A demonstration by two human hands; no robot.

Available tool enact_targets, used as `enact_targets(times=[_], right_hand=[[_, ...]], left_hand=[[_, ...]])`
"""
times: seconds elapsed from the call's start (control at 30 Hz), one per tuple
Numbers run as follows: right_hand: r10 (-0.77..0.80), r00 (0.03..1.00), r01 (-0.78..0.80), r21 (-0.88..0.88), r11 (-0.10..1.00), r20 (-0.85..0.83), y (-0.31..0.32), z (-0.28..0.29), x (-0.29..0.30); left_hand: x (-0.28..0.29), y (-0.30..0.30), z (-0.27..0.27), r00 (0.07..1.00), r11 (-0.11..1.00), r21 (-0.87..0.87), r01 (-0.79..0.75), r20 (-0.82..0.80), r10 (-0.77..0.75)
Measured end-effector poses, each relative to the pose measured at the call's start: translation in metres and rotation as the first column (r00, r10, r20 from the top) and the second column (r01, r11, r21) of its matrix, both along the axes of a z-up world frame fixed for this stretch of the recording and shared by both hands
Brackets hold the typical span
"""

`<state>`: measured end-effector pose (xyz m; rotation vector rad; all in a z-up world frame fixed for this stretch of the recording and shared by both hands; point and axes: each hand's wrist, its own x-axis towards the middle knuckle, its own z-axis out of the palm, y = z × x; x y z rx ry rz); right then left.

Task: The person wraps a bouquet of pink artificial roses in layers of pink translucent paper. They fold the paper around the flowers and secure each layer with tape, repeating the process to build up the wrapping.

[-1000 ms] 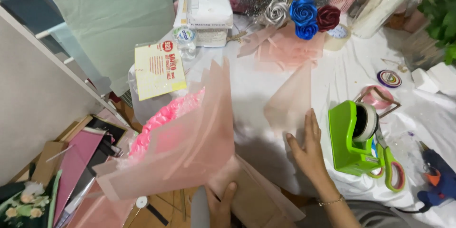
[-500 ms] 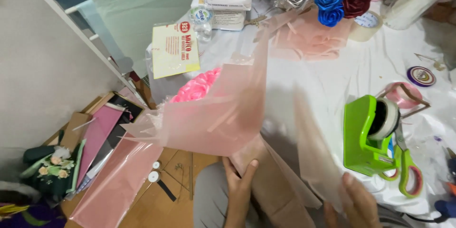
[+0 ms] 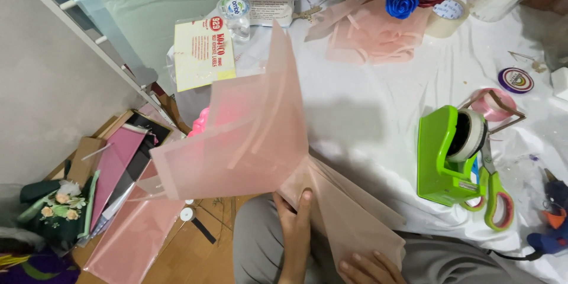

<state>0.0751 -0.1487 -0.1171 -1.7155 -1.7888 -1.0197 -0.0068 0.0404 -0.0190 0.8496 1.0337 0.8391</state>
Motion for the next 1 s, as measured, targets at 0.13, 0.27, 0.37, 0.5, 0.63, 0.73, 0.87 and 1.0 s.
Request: enact_targets(times=[0.13, 0.27, 0.37, 0.5, 0.63, 0.73, 0.87, 1.0], right_hand=[[0.013, 0.999, -0.014, -0.007, 1.0, -0.044, 0.006, 0.013, 0.001], [0.151, 0.989, -0.147, -0.227, 0.963, 0.002, -0.005, 0.007, 0.018], [0.238, 0.97, -0.243, -0.305, 0.921, -0.052, -0.01, 0.007, 0.026], [0.282, 0.84, -0.459, -0.331, 0.824, -0.464, -0.016, 0.005, 0.037], [0.298, 0.851, -0.407, -0.183, 0.895, -0.432, 0.003, 0.034, 0.019], [-0.049, 0.838, -0.029, -0.134, 0.991, -0.544, 0.018, 0.047, 0.004], [-0.196, 0.877, 0.08, -0.268, 0.96, -0.439, 0.038, 0.058, -0.003], [-0.141, 0.896, 0.003, -0.31, 0.951, -0.421, 0.048, 0.054, 0.0]], left_hand=[[-0.002, 0.003, -0.029, 0.996, 0.996, 0.084, 0.011, 0.092, -0.019], [-0.004, 0.004, -0.018, 0.993, 0.994, 0.106, 0.037, 0.112, -0.048], [-0.006, 0.002, -0.003, 0.99, 0.992, 0.103, 0.076, 0.11, -0.087], [-0.006, 0.002, 0.004, 0.995, 0.992, 0.076, 0.103, 0.008, -0.104], [-0.007, -0.001, 0.011, 0.992, 0.991, -0.041, 0.124, -0.013, -0.124], [-0.006, -0.003, 0.016, 0.989, 0.99, -0.033, 0.139, -0.047, -0.14], [-0.008, -0.006, 0.021, 0.987, 0.987, -0.046, 0.155, -0.026, -0.156], [-0.01, -0.005, 0.023, 0.988, 0.983, -0.1, 0.154, 0.013, -0.153]])
